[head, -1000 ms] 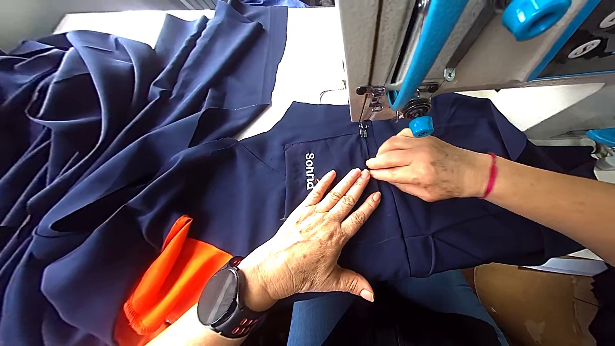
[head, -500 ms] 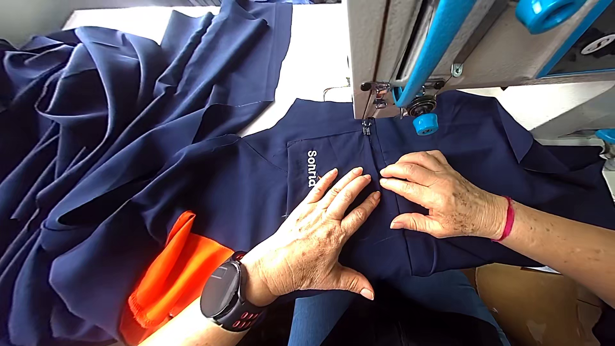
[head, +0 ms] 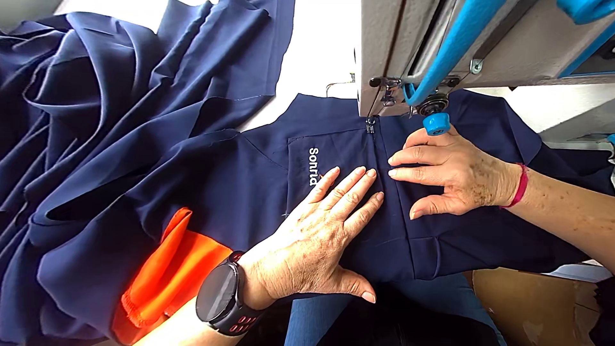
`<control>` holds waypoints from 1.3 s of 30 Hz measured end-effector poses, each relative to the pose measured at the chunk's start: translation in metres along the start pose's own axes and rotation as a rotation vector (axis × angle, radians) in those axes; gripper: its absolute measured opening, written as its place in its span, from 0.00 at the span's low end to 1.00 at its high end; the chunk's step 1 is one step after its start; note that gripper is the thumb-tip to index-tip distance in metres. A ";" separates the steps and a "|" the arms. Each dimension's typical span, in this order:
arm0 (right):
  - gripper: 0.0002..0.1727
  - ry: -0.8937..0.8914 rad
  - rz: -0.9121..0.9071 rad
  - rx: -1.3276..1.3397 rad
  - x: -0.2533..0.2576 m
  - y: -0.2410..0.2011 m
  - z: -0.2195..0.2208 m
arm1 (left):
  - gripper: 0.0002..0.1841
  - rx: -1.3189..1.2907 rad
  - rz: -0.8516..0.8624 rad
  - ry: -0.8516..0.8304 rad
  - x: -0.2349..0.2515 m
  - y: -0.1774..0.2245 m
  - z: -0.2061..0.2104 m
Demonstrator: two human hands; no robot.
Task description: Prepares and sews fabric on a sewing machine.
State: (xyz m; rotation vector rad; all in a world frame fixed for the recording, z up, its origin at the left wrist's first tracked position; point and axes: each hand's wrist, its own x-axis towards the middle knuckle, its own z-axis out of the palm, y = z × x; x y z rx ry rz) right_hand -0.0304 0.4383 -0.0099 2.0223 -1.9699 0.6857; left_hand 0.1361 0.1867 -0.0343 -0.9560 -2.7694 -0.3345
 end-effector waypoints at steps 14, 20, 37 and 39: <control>0.36 -0.060 0.013 0.062 -0.004 -0.009 0.014 | 0.64 0.024 0.005 0.015 -0.002 0.000 0.001; 0.35 -0.007 -0.029 -0.042 -0.003 -0.011 0.010 | 0.64 0.006 0.000 -0.001 -0.001 -0.001 0.000; 0.33 -0.010 -0.023 -0.028 -0.002 -0.021 0.018 | 0.63 0.000 -0.004 0.011 0.000 0.000 -0.001; 0.32 -0.006 0.009 -0.001 -0.001 -0.019 0.014 | 0.61 -0.018 -0.017 0.028 -0.001 0.000 -0.001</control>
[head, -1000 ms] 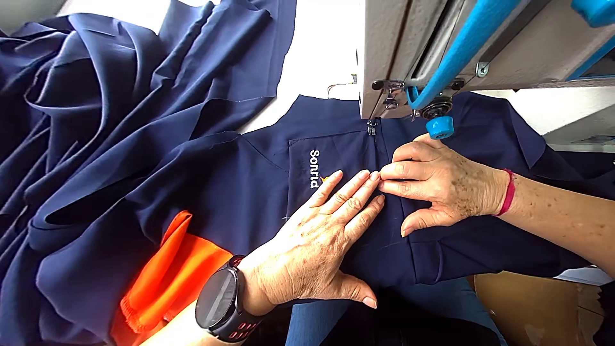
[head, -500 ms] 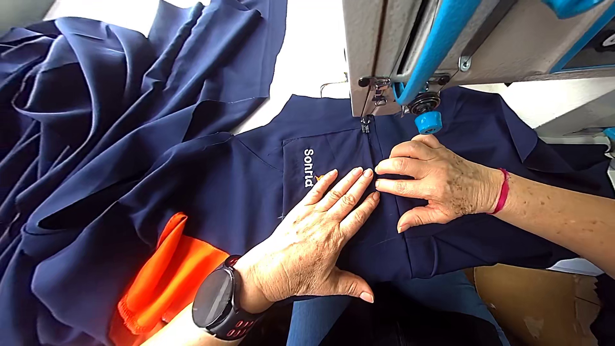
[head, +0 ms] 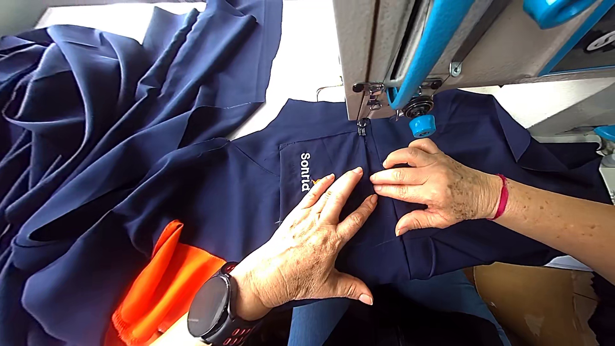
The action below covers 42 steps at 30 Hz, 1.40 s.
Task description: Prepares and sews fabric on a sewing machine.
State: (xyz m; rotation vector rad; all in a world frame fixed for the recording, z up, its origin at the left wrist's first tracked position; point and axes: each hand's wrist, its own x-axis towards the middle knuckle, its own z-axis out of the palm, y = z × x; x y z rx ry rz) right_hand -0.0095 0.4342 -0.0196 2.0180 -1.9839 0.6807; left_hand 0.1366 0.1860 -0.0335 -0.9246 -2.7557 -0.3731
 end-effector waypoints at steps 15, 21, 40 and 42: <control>0.25 0.093 0.080 -0.025 -0.013 -0.027 0.008 | 0.64 -0.014 0.037 0.013 -0.001 -0.001 0.000; 0.25 0.062 0.071 -0.042 -0.015 -0.027 0.009 | 0.66 -0.037 0.047 0.007 -0.002 -0.002 -0.001; 0.33 0.011 0.153 -0.093 -0.009 -0.018 0.000 | 0.55 -0.050 0.019 0.028 0.001 -0.002 0.000; 0.30 0.033 0.100 -0.100 -0.010 -0.015 0.000 | 0.55 -0.052 0.023 0.025 0.001 -0.002 0.000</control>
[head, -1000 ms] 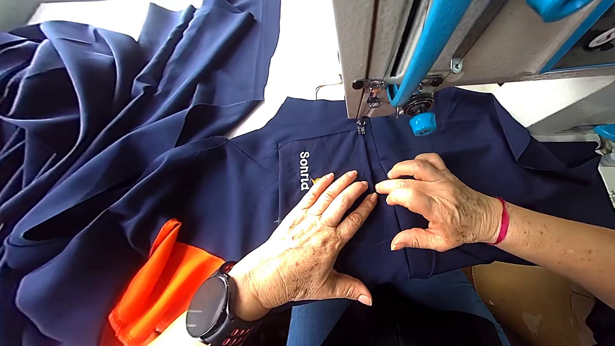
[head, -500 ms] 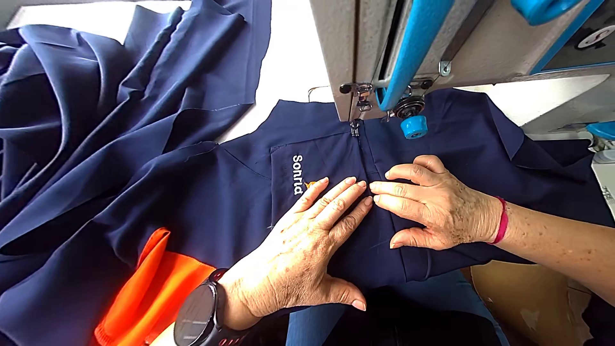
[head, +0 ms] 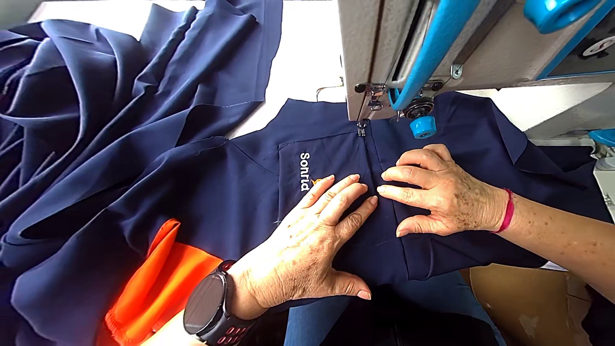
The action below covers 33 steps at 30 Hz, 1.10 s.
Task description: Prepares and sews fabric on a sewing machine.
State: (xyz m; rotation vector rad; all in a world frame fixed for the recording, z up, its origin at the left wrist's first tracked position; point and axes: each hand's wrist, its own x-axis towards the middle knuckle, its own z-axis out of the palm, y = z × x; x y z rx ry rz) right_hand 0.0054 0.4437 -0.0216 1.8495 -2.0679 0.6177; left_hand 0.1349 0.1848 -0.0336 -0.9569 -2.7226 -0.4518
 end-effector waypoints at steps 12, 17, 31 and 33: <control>0.31 -0.031 -0.008 -0.014 -0.001 0.001 0.005 | 0.59 -0.014 0.019 0.027 -0.002 -0.003 0.002; 0.33 -0.036 -0.004 -0.007 0.004 0.002 0.004 | 0.57 -0.006 0.020 0.026 -0.002 -0.003 0.003; 0.50 -0.020 0.315 0.071 -0.013 -0.037 0.007 | 0.55 -0.008 0.002 -0.011 0.000 -0.001 0.000; 0.49 -0.123 0.297 -0.059 -0.024 -0.028 0.003 | 0.55 0.001 0.004 -0.023 0.001 -0.001 0.000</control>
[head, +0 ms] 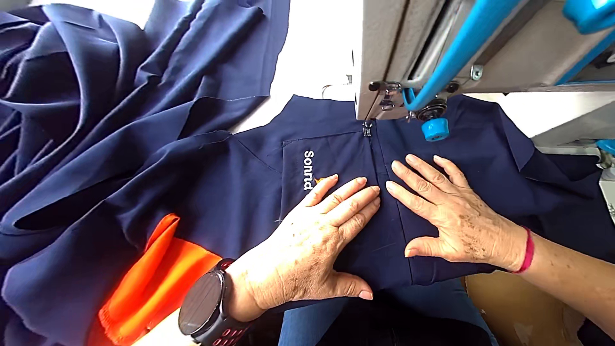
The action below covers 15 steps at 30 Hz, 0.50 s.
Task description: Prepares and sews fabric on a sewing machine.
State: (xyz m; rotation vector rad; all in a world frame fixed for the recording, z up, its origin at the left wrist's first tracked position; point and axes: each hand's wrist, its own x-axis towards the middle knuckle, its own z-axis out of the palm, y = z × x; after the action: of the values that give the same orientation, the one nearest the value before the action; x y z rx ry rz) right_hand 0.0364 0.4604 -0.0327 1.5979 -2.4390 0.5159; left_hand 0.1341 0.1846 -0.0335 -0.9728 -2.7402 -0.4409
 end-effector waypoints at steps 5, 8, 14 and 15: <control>0.33 0.117 -0.094 0.089 -0.005 0.010 -0.005 | 0.57 -0.003 -0.008 0.011 0.001 0.001 0.001; 0.32 0.061 -0.201 0.145 0.002 -0.001 -0.007 | 0.57 -0.012 -0.010 0.011 0.001 0.001 0.000; 0.32 0.137 -0.084 0.175 0.034 -0.017 -0.011 | 0.54 -0.012 -0.008 0.018 0.000 0.001 0.001; 0.37 0.107 -0.066 0.158 0.033 -0.017 -0.002 | 0.53 -0.007 -0.012 0.026 0.000 0.001 0.001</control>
State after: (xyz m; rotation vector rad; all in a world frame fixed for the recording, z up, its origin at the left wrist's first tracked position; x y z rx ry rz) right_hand 0.0384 0.4276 -0.0164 1.6577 -2.3100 0.7782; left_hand 0.1346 0.1858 -0.0345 -0.9460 -2.7245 -0.4622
